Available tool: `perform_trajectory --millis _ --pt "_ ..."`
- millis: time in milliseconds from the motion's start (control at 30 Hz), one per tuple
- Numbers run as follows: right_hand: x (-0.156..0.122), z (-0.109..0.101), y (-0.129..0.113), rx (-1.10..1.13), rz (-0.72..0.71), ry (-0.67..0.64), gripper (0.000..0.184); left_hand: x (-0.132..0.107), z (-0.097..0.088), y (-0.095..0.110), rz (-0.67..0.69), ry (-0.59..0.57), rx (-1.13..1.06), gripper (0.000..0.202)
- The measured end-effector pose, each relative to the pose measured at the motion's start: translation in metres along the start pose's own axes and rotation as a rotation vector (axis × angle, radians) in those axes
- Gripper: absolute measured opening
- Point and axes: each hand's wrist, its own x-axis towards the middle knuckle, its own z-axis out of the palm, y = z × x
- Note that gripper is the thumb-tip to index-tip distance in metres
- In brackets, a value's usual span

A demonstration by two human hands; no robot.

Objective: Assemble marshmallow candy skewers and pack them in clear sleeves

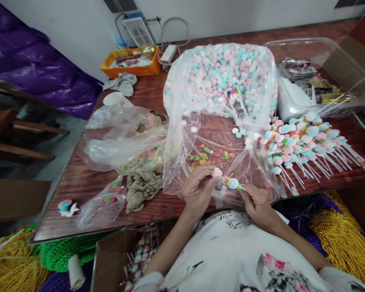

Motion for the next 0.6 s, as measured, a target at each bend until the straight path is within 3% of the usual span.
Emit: perform_trajectory --millis 167,333,600 --pt "-0.001 -0.003 -0.005 -0.094 -0.022 -0.064 0.019 0.006 -0.006 0.008 0.254 -0.096 0.19 0.03" --pt "-0.001 -0.005 -0.011 -0.016 -0.051 -0.076 0.019 0.005 -0.01 0.009 0.424 -0.162 0.321 0.033" --pt "-0.001 -0.002 -0.014 0.094 -0.097 -0.047 0.022 0.002 -0.005 0.012 0.461 -0.143 0.336 0.033"
